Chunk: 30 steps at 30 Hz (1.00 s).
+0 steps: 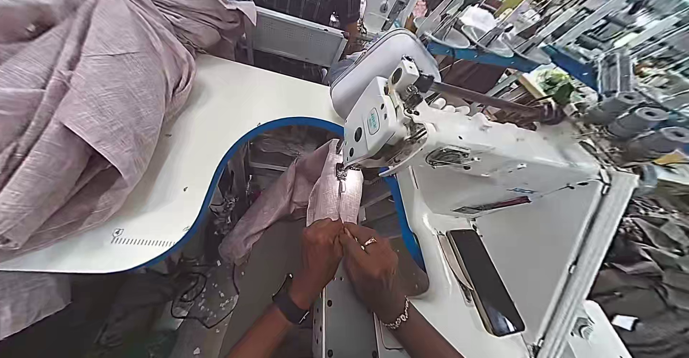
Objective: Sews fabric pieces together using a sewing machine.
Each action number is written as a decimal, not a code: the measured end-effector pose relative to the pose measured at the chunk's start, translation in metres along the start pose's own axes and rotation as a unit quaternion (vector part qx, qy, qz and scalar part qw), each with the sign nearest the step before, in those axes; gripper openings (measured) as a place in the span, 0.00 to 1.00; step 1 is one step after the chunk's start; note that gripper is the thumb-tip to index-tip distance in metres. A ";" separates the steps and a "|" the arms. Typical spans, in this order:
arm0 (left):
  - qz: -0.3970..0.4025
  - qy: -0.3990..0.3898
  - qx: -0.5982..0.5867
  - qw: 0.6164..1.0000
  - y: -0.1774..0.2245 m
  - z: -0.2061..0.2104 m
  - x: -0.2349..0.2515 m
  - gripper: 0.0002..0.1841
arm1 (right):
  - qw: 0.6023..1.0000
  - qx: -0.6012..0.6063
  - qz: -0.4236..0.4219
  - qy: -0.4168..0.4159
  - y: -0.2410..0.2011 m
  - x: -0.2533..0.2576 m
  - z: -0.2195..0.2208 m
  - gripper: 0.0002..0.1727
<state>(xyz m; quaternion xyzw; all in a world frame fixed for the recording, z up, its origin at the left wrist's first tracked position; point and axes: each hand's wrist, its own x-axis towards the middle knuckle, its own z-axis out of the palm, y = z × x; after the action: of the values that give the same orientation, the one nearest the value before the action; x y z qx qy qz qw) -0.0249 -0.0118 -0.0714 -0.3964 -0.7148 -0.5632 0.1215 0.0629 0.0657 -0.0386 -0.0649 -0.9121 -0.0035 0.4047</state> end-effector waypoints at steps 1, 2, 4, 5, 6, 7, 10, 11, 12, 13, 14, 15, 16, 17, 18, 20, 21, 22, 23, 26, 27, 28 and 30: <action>0.009 0.005 0.014 1.000 -0.003 0.003 0.005 0.12 | 1.000 -0.002 0.002 0.004 0.003 0.004 0.004 0.11; 0.016 0.013 0.025 0.999 -0.006 0.006 0.011 0.12 | 1.000 -0.005 0.009 0.009 0.006 0.008 0.009 0.11; 0.028 0.029 0.045 0.998 -0.011 0.013 0.021 0.12 | 0.999 -0.002 0.045 0.012 0.009 0.016 0.016 0.11; 0.031 0.035 0.052 0.998 -0.013 0.016 0.025 0.12 | 0.997 0.002 0.072 0.008 0.010 0.019 0.017 0.11; 0.029 0.036 0.057 0.997 -0.013 0.018 0.027 0.11 | 0.995 0.010 0.101 -0.002 0.011 0.020 0.017 0.11; 0.026 0.028 0.063 0.997 -0.013 0.018 0.030 0.10 | 0.992 0.017 0.126 -0.017 0.011 0.022 0.017 0.11; 0.026 0.012 0.071 0.997 -0.014 0.020 0.034 0.08 | 0.988 0.018 0.151 -0.038 0.013 0.025 0.019 0.13; 0.023 0.014 0.062 0.998 -0.013 0.020 0.034 0.07 | 0.988 0.017 0.148 -0.042 0.013 0.024 0.019 0.13; 0.012 0.017 0.043 0.999 -0.011 0.018 0.031 0.08 | 0.989 0.017 0.144 -0.042 0.012 0.023 0.019 0.13; -0.009 0.022 0.013 1.000 -0.005 0.010 0.030 0.09 | 0.989 0.020 0.139 -0.048 0.010 0.021 0.018 0.13; -0.040 0.028 -0.028 0.998 0.003 -0.001 0.032 0.12 | 0.989 0.023 0.133 -0.058 0.008 0.020 0.018 0.13; -0.078 0.030 -0.077 0.994 0.012 -0.015 0.041 0.16 | 0.989 0.021 0.125 -0.078 0.007 0.019 0.017 0.14; -0.119 0.021 -0.133 0.984 0.014 -0.029 0.055 0.21 | 0.989 0.014 0.114 -0.096 0.006 0.019 0.019 0.14; -0.170 -0.004 -0.193 0.966 0.006 -0.036 0.069 0.25 | 0.989 0.007 0.103 -0.105 0.003 0.018 0.021 0.15; -0.237 -0.046 -0.270 0.932 -0.011 -0.030 0.082 0.26 | 0.989 0.001 0.093 -0.111 0.002 0.017 0.021 0.15; -0.382 -0.134 -0.452 0.795 -0.055 0.015 0.107 0.25 | 0.991 -0.003 0.075 -0.108 0.003 0.016 0.023 0.16; -0.416 -0.171 -0.519 0.727 -0.075 0.040 0.122 0.26 | 0.992 -0.003 0.069 -0.104 0.005 0.016 0.025 0.17; -0.427 -0.185 -0.545 0.697 -0.089 0.058 0.142 0.25 | 0.993 -0.001 0.064 -0.099 0.007 0.018 0.027 0.17; -0.437 -0.175 -0.531 0.705 -0.094 0.071 0.167 0.19 | 0.993 0.002 0.064 -0.096 0.008 0.019 0.030 0.17; -0.457 -0.167 -0.420 0.766 -0.100 0.090 0.205 0.04 | 0.992 0.000 0.072 -0.103 0.008 0.015 0.026 0.16; -0.456 -0.171 -0.398 0.778 -0.101 0.090 0.196 0.08 | 0.992 0.001 0.070 -0.101 0.007 0.016 0.026 0.16; -0.457 -0.160 -0.385 0.786 -0.099 0.087 0.182 0.14 | 0.993 -0.001 0.065 -0.096 0.008 0.018 0.027 0.16; -0.488 -0.095 -0.357 0.791 -0.100 0.091 0.146 0.18 | 0.995 0.001 0.058 -0.085 0.007 0.020 0.033 0.15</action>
<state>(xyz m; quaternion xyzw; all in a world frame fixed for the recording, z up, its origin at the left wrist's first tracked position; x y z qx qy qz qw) -0.1660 0.1276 -0.0826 -0.0620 -0.5687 -0.7224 -0.3883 0.0264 0.0770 -0.0460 -0.1170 -0.9379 0.0265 0.3254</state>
